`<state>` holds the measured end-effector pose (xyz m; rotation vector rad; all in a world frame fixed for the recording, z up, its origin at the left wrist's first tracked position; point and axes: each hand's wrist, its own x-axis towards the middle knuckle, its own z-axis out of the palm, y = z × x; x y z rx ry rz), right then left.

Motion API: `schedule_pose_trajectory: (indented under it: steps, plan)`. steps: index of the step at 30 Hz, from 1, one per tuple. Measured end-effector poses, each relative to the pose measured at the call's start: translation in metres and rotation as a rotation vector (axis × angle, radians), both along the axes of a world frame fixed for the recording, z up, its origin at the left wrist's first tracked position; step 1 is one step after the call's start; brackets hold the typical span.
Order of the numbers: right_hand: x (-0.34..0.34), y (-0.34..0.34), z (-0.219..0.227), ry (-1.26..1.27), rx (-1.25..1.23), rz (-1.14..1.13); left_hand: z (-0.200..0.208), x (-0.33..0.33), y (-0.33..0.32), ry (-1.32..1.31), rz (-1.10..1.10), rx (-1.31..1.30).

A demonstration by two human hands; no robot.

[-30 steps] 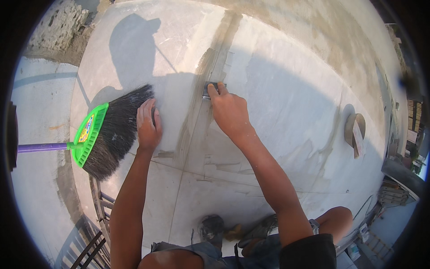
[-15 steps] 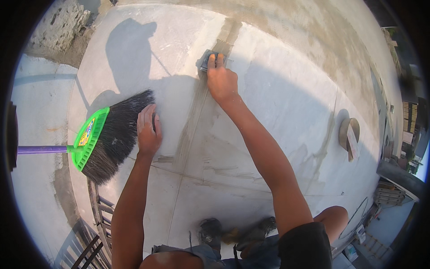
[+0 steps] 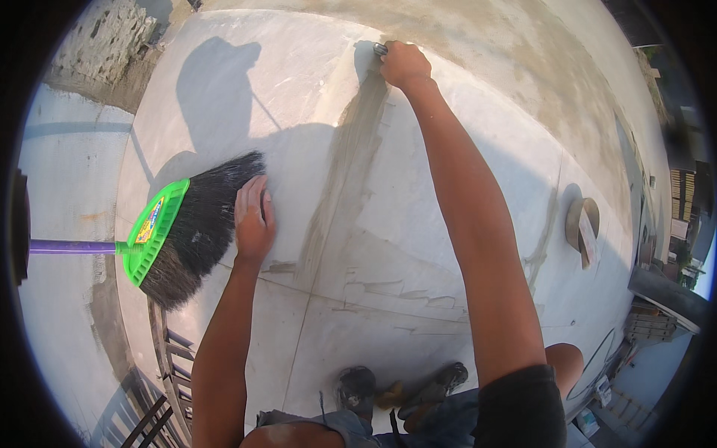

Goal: The person kneels on a tiled floor and wipes the surface and grout lines with a yellow sponge, repeatedly dipping it into a bucket of water. The person also uses a small metal scraper to remove residue from the grout lines.

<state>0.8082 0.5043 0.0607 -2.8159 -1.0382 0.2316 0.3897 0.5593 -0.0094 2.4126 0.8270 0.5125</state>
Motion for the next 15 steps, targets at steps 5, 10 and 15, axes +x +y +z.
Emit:
schedule_pose_trajectory:
  steps: [5,10,15]
  plan:
    - [-0.166,-0.08,-0.003,0.058,0.183,0.305,-0.001,-0.014,0.004,0.014,0.009,0.024]
    - [-0.316,-0.158,0.023,0.219,0.119,0.423,-0.002,-0.014,0.004,0.048,0.007,-0.02]
    - [-0.178,-0.073,0.009,-0.14,0.411,0.141,-0.004,-0.016,0.006,0.044,0.019,0.007]
